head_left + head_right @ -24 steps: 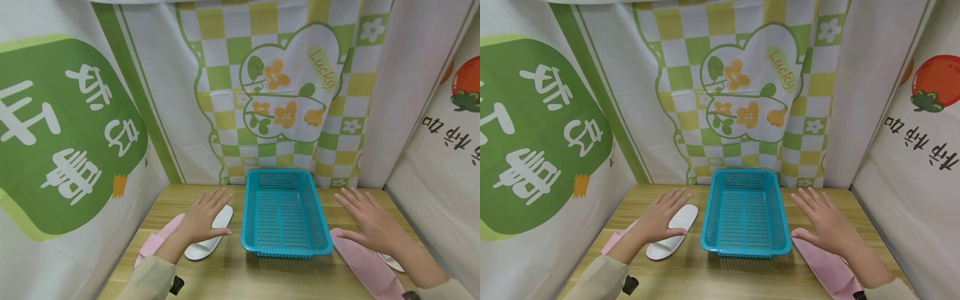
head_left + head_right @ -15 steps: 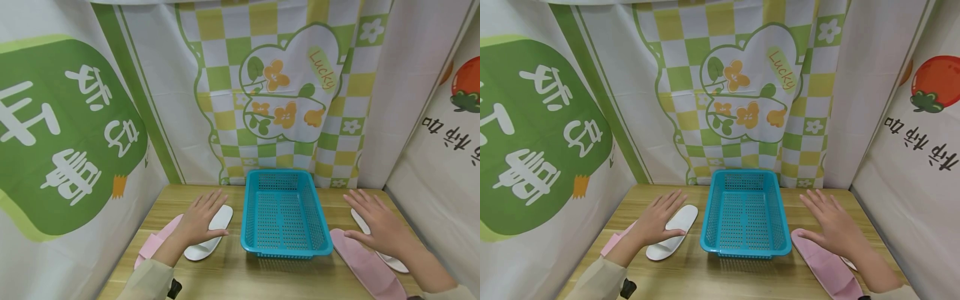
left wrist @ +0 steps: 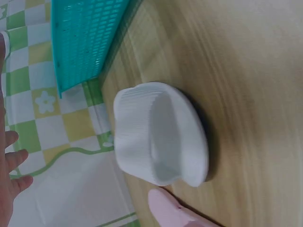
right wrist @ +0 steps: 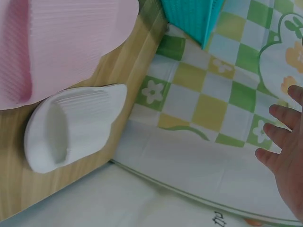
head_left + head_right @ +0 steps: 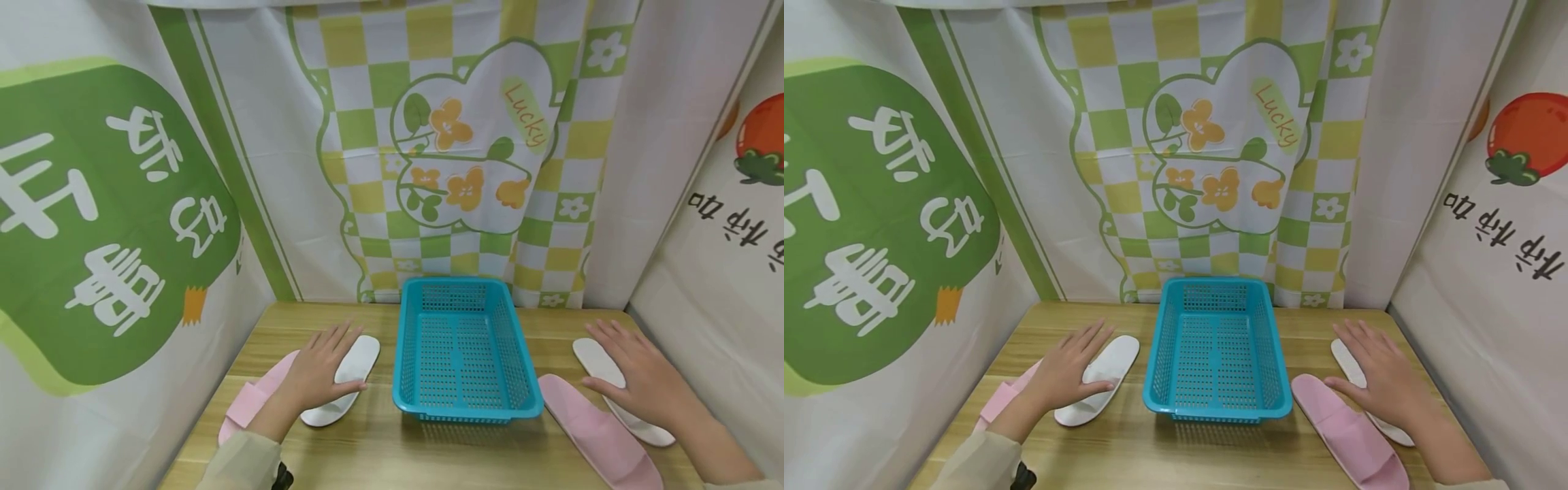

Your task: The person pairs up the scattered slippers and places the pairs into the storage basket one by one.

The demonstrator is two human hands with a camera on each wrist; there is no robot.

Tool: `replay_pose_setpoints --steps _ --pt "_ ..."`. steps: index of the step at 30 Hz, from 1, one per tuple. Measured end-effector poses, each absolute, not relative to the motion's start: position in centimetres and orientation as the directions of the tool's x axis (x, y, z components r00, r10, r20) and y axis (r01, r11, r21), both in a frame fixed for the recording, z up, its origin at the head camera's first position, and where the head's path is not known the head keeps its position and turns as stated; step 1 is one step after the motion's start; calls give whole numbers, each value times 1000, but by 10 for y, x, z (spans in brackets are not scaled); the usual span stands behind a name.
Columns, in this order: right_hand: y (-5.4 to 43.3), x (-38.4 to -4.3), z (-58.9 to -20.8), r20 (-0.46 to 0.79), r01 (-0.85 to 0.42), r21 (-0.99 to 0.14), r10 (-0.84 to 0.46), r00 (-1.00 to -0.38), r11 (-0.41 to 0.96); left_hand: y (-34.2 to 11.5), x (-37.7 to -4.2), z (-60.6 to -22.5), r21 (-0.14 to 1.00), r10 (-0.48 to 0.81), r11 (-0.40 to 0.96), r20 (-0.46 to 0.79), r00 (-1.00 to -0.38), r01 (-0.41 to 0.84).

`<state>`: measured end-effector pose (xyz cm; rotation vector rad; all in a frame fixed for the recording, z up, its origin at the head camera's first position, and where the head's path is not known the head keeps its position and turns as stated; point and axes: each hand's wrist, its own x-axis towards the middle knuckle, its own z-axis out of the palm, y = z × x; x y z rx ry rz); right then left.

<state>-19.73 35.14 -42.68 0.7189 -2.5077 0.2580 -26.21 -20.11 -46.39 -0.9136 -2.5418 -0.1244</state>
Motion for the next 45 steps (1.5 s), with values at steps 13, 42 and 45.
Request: replay_pose_setpoints --steps 13,42,45 --pt "380 -205 -460 534 -480 -108 -356 -767 871 -213 -259 -505 20 486 848 372 -791 530" --pt "429 -217 -534 240 -111 -364 -22 -970 925 -216 -254 -564 125 249 944 337 -908 305" --pt "433 -219 -539 211 -92 -362 -15 -977 928 -215 -254 -566 143 227 945 360 -905 294"
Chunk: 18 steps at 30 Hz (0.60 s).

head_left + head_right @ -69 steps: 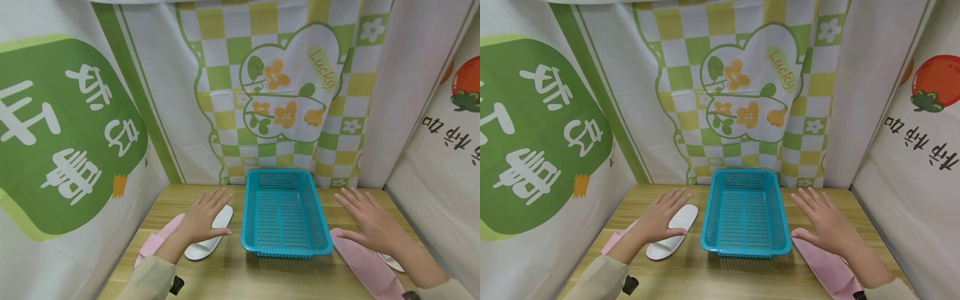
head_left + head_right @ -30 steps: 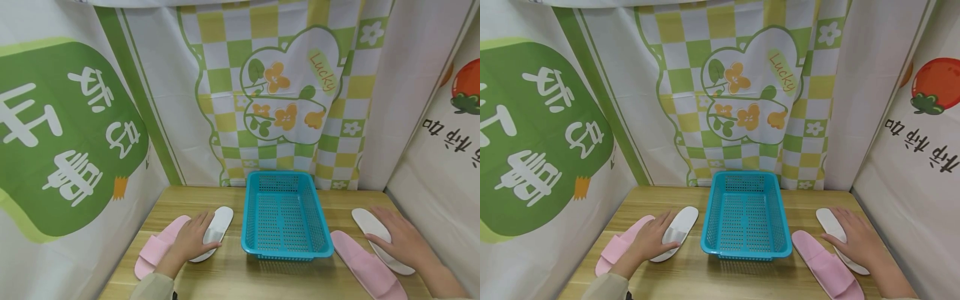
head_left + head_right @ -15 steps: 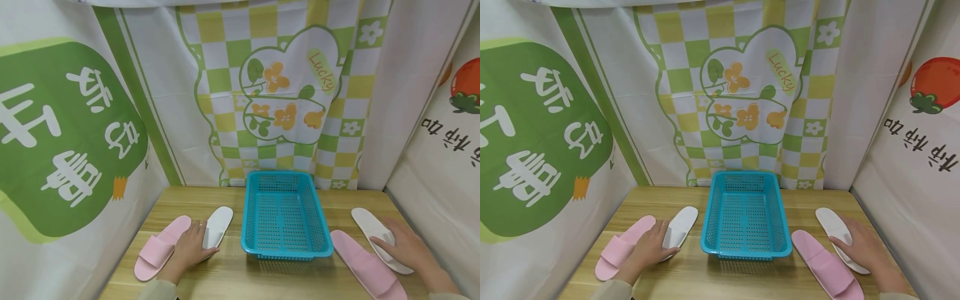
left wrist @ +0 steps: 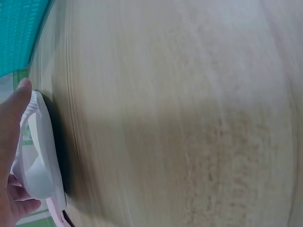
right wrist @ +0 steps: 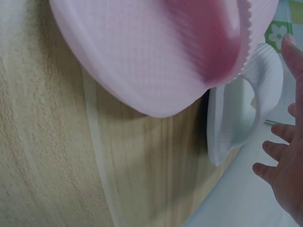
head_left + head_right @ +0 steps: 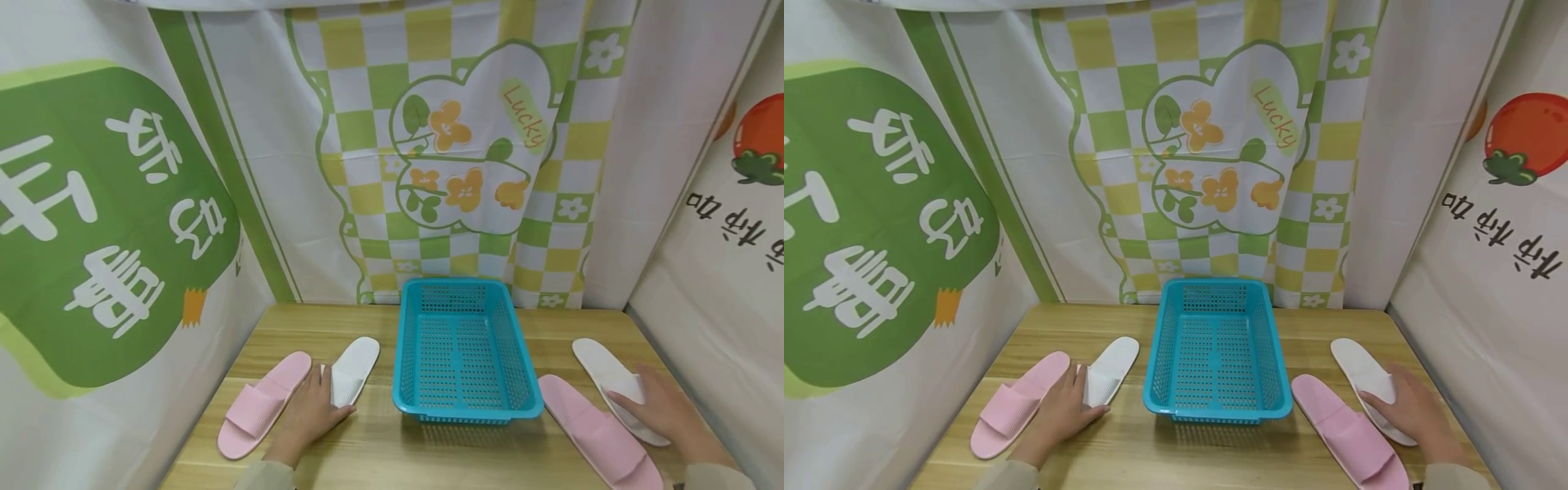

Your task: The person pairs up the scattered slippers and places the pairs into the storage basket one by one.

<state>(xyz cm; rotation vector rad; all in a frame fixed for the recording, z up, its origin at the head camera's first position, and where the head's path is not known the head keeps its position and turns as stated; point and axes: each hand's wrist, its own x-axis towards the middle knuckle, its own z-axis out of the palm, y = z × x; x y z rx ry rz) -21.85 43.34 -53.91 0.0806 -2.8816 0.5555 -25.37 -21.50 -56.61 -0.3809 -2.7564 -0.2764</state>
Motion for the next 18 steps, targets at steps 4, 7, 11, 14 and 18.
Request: replay_pose_setpoints --steps 4,7,11,14,18 --pt "438 -222 -546 188 -91 -377 -20 -982 922 -213 -254 -568 148 206 947 402 -892 286" --pt "440 -224 -551 166 -85 -402 -18 -986 912 -212 -254 -569 149 190 949 435 -880 278" --pt "441 -226 -555 134 -75 -423 -20 -991 903 -210 -253 -570 160 169 951 446 -879 264" --pt "442 -226 -557 92 -51 -429 -12 -996 902 -208 -253 -568 178 156 951 429 -890 253" --pt "442 -226 -560 50 -20 -427 1 -999 904 -205 -252 -566 206 137 951 394 -909 232"
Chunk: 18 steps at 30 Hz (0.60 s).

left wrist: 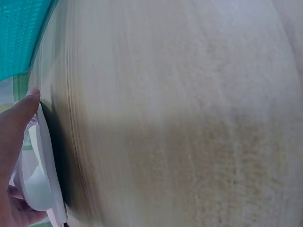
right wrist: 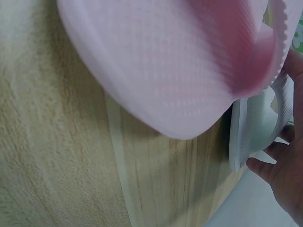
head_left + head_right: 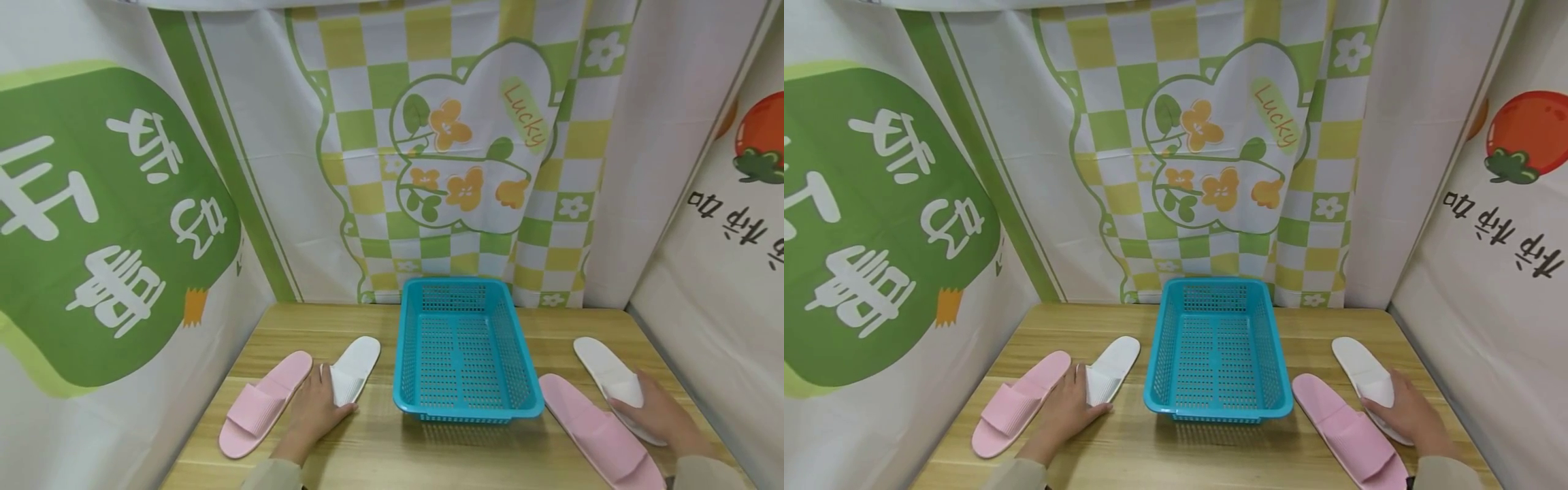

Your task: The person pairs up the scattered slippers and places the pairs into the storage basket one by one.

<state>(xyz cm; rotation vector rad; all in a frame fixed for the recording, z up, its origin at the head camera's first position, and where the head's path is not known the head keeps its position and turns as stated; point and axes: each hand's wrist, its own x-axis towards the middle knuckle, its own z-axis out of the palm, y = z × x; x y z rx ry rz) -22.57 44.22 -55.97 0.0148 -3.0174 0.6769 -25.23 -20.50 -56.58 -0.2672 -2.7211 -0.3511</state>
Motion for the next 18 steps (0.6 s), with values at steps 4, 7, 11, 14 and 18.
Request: replay_pose_setpoints --steps 4,7,11,14,18 --pt "442 -226 -561 40 -8 -410 9 -999 912 -203 -254 -566 206 120 956 375 -919 209" --pt "442 -226 -561 37 -5 -410 11 -999 912 -202 -255 -567 200 109 961 368 -923 193" --pt "440 -224 -559 29 6 -412 20 -999 911 -201 -255 -568 203 93 963 357 -930 175" --pt "439 -224 -560 33 7 -411 23 -999 912 -199 -255 -568 200 85 966 353 -932 164" --pt "439 -224 -563 40 5 -411 23 -999 912 -198 -255 -568 193 70 971 341 -937 143"
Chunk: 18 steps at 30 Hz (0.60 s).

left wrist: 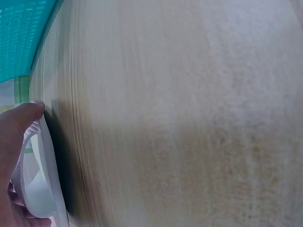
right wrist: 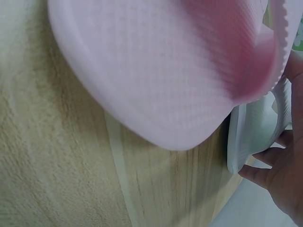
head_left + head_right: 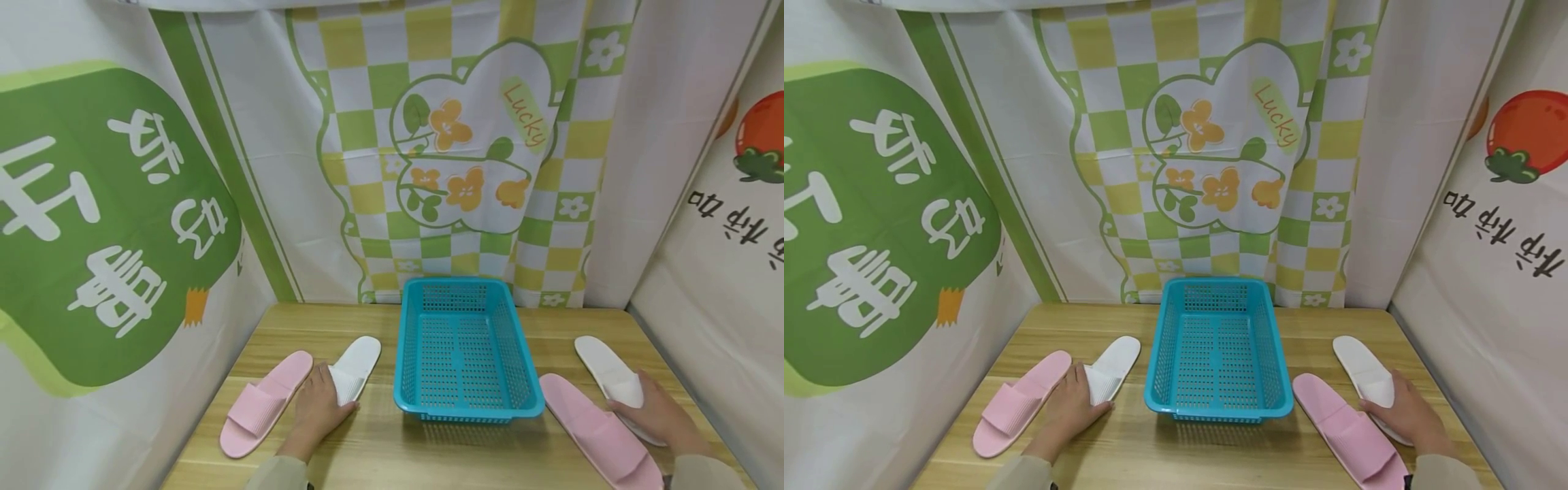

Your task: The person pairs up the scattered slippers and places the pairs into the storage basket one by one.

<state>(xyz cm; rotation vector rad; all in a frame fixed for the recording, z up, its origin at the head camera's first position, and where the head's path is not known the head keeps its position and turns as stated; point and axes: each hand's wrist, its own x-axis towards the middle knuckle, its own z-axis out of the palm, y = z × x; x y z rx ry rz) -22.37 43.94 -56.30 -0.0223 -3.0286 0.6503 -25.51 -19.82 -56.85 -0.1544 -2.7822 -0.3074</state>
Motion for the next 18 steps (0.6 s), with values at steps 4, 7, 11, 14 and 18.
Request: replay_pose_setpoints --steps 4,7,11,14,18 --pt "440 -224 -564 40 6 -417 25 -999 909 -198 -255 -568 205 52 971 310 -949 121" --pt "440 -225 -564 38 8 -418 26 -999 909 -198 -255 -567 217 44 969 303 -952 114" --pt "441 -227 -564 39 10 -420 29 -999 908 -198 -256 -567 225 34 968 305 -952 107" --pt "440 -227 -562 27 22 -428 37 -999 903 -197 -256 -566 223 28 970 298 -954 98" --pt "439 -227 -559 6 43 -432 50 -999 901 -197 -256 -566 218 24 972 284 -958 89"
